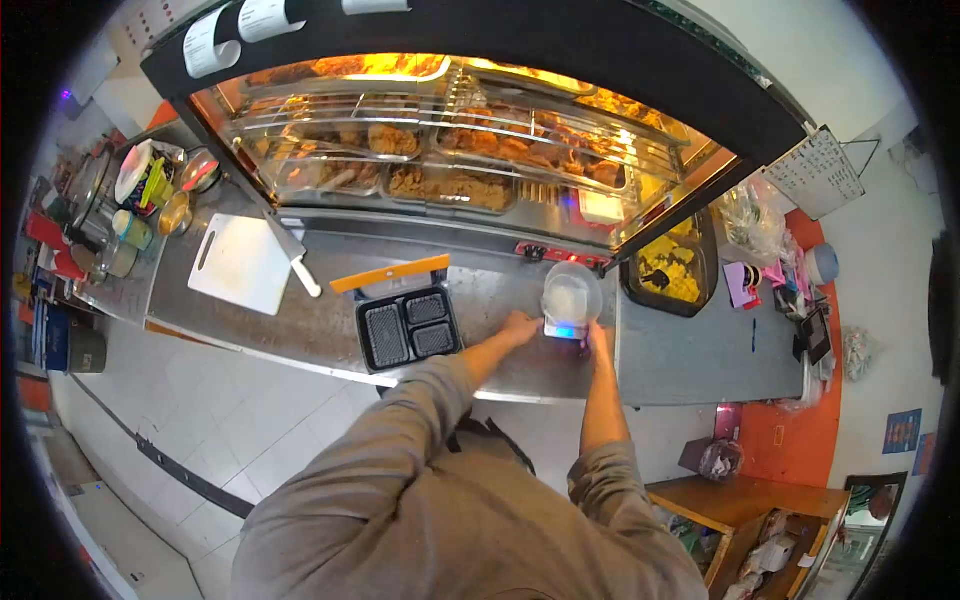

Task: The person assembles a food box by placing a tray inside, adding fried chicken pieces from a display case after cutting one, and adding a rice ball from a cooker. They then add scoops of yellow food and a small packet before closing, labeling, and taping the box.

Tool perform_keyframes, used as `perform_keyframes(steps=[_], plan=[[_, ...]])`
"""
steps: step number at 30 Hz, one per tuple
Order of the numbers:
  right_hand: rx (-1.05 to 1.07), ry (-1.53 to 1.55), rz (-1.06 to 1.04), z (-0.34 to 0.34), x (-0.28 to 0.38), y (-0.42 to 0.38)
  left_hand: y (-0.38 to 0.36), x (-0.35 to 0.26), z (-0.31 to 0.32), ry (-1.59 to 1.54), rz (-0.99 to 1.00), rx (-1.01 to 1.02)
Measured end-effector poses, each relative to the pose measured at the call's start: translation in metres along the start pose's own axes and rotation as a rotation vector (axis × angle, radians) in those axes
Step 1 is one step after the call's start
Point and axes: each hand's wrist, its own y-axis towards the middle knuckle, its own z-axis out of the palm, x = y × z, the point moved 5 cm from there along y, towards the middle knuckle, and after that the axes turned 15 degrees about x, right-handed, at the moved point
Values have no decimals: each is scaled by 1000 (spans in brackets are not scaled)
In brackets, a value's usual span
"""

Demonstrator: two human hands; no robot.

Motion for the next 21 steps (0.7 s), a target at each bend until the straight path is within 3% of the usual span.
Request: perform_keyframes(steps=[1, 3, 4, 7, 10, 12, 14, 16, 18, 19, 20, 21], plan=[[8, 17, 6, 0, -2, 0, 19, -14, 9, 3, 13, -2], [34, 75, 8, -3, -10, 1, 38, -12, 15, -29, -280, -412], [53, 117, 7, -5, -16, 1, 50, -7, 23, -32, -275, -406], [55, 49, -11, -16, -14, 0, 40, 6, 15, -215, 31, -635], [11, -135, -102, -15, -16, 3, -47, -1, -16, -305, 523, -759], [-486, -371, -316, -16, 35, -47, -120, -6, -37, -219, 516, -792], [-288, -321, -519, 25, 83, -90, -184, -13, -56, -133, 503, -842], [177, -321, -1008, 95, 149, -189, -225, -5, -62, -280, 435, -665], [272, -488, -1494, 150, 193, -260, -261, 3, -68, -432, 527, -611], [301, -469, -1537, 169, 191, -265, -282, 2, -74, -351, 582, -634], [377, -415, -1527, 189, 179, -264, -314, -5, -81, -216, 440, -696], [459, -366, -1507, 205, 180, -269, -343, -6, -90, -106, 545, -840]])
